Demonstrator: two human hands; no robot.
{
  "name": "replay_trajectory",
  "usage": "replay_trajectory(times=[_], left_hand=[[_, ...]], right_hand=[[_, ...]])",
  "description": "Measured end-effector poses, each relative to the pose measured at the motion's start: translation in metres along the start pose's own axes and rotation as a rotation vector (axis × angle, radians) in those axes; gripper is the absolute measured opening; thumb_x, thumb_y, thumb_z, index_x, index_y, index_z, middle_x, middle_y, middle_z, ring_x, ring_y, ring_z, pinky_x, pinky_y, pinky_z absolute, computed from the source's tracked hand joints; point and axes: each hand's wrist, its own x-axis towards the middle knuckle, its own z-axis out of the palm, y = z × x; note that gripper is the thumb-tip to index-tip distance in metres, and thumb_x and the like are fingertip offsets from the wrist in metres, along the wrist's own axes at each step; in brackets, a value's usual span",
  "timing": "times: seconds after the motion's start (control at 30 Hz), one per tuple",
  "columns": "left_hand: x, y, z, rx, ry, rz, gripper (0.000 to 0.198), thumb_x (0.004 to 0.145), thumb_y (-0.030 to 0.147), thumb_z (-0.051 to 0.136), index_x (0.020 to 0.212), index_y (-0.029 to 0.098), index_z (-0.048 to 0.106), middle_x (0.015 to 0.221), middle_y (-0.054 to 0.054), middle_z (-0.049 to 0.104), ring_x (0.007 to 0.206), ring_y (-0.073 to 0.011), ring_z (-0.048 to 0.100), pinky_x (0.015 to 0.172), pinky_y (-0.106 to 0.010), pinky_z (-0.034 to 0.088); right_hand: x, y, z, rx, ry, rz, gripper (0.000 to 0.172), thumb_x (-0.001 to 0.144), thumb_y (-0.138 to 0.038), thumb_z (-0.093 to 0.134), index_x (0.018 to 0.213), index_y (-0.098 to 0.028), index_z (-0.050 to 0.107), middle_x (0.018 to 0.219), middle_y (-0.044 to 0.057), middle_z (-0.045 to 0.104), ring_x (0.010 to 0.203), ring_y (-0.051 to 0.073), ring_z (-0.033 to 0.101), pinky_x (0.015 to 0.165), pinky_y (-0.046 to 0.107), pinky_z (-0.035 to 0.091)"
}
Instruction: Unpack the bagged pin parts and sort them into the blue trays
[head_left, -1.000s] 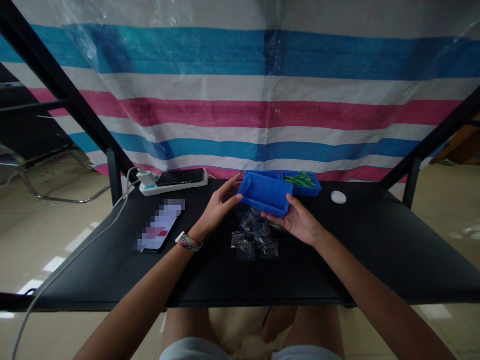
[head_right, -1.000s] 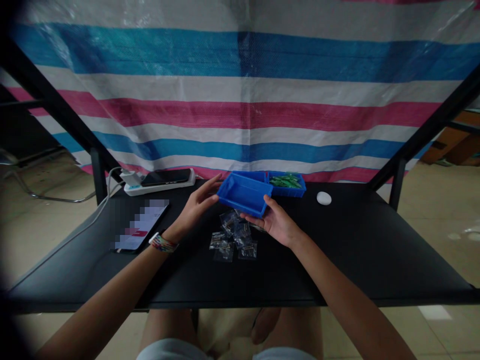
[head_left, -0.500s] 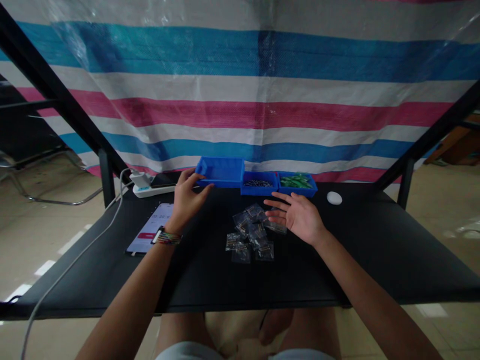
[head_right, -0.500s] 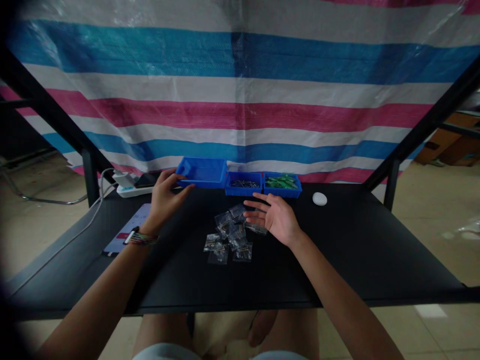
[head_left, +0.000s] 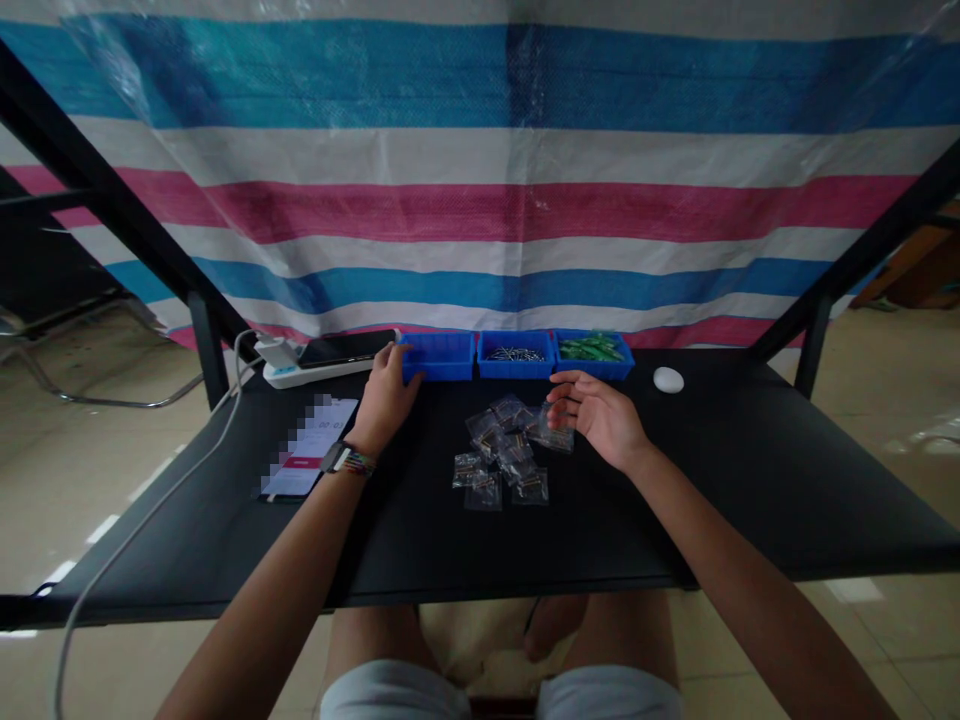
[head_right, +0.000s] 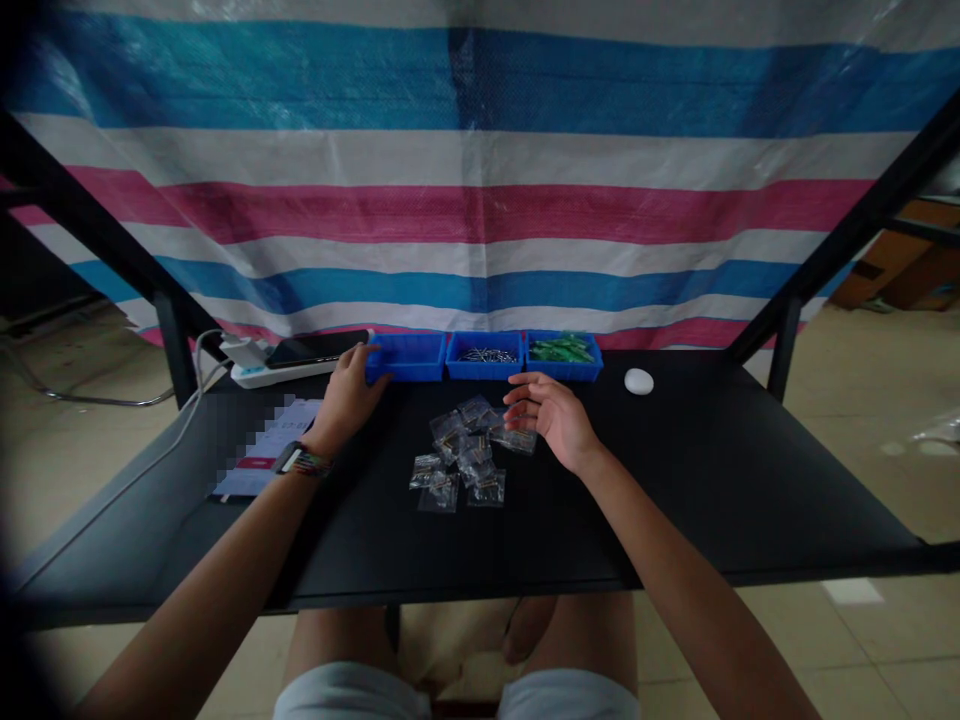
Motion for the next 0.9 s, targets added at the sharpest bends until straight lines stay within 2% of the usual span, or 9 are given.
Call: replay_trajectory(times=[0.1, 0.2, 0.33, 0.4, 0.5, 0.57, 0.73, 0.9], left_hand=[[-0.005, 0.007, 0.001, 0.076, -0.026, 0.007, 0.052, 0.098, 0.032, 0.062, 0.147, 0.015, 0.058, 0.160, -0.025, 0.043, 0.139, -0.0418, 0.057, 0.111, -0.056, 0.055], [-0.008, 0.013, 0.000, 0.179, -0.040, 0.019, 0.049, 0.098, 0.038, 0.063, 0.144, 0.018, 0.061, 0.157, -0.023, 0.044, 0.138, -0.0447, 0.054, 0.105, -0.059, 0.058], [-0.005, 0.018, 0.001, 0.235, -0.028, 0.005, 0.044, 0.100, 0.040, 0.061, 0.138, 0.019, 0.065, 0.154, -0.022, 0.048, 0.137, -0.0443, 0.052, 0.105, -0.058, 0.058], [-0.004, 0.018, 0.003, 0.233, -0.016, -0.001, 0.044, 0.100, 0.040, 0.059, 0.138, 0.017, 0.065, 0.152, -0.022, 0.049, 0.136, -0.0433, 0.051, 0.108, -0.056, 0.056], [-0.005, 0.018, 0.005, 0.252, -0.002, 0.017, 0.047, 0.101, 0.039, 0.058, 0.139, 0.014, 0.064, 0.151, -0.023, 0.049, 0.137, -0.0432, 0.050, 0.113, -0.055, 0.051], [-0.007, 0.020, 0.006, 0.281, 0.012, 0.028, 0.049, 0.100, 0.038, 0.058, 0.141, 0.012, 0.064, 0.152, -0.024, 0.050, 0.137, -0.0442, 0.049, 0.115, -0.056, 0.048], [-0.007, 0.027, 0.003, 0.297, 0.044, 0.022, 0.046, 0.098, 0.037, 0.059, 0.138, 0.016, 0.067, 0.151, -0.023, 0.054, 0.138, -0.0498, 0.045, 0.112, -0.065, 0.042], [-0.004, 0.028, 0.001, 0.227, 0.045, -0.031, 0.046, 0.095, 0.036, 0.062, 0.137, 0.015, 0.064, 0.142, -0.026, 0.055, 0.135, -0.0514, 0.046, 0.109, -0.067, 0.041]], right_hand=[[-0.001, 0.002, 0.000, -0.078, 0.020, -0.047, 0.027, 0.083, -0.038, 0.071, 0.104, -0.022, 0.075, 0.090, 0.005, 0.076, 0.075, 0.021, 0.072, 0.070, 0.037, 0.062], [0.001, 0.006, 0.000, -0.260, 0.061, -0.153, 0.025, 0.085, -0.039, 0.071, 0.103, -0.023, 0.074, 0.093, 0.005, 0.076, 0.073, 0.020, 0.073, 0.069, 0.035, 0.061], [0.025, 0.009, -0.002, -0.751, 0.172, -0.397, 0.025, 0.088, -0.033, 0.068, 0.110, -0.023, 0.073, 0.112, 0.006, 0.078, 0.065, 0.016, 0.070, 0.066, 0.034, 0.058], [0.044, 0.009, -0.003, -1.041, 0.202, -0.463, 0.035, 0.090, -0.027, 0.065, 0.124, -0.022, 0.072, 0.125, 0.009, 0.077, 0.062, 0.016, 0.068, 0.074, 0.038, 0.060], [0.065, 0.011, -0.002, -1.327, 0.140, -0.467, 0.049, 0.091, -0.024, 0.067, 0.140, -0.021, 0.068, 0.143, 0.013, 0.071, 0.094, 0.026, 0.076, 0.096, 0.045, 0.059], [0.070, 0.015, 0.000, -1.403, 0.097, -0.428, 0.050, 0.092, -0.025, 0.068, 0.142, -0.022, 0.068, 0.143, 0.012, 0.071, 0.106, 0.029, 0.075, 0.097, 0.044, 0.058], [0.063, 0.025, 0.004, -1.447, 0.129, -0.420, 0.031, 0.095, -0.026, 0.068, 0.125, -0.025, 0.077, 0.121, 0.008, 0.075, 0.081, 0.021, 0.072, 0.080, 0.037, 0.058], [0.057, 0.030, 0.008, -1.501, 0.249, -0.462, 0.015, 0.096, -0.028, 0.070, 0.108, -0.027, 0.079, 0.111, 0.006, 0.077, 0.081, 0.023, 0.070, 0.072, 0.034, 0.054]])
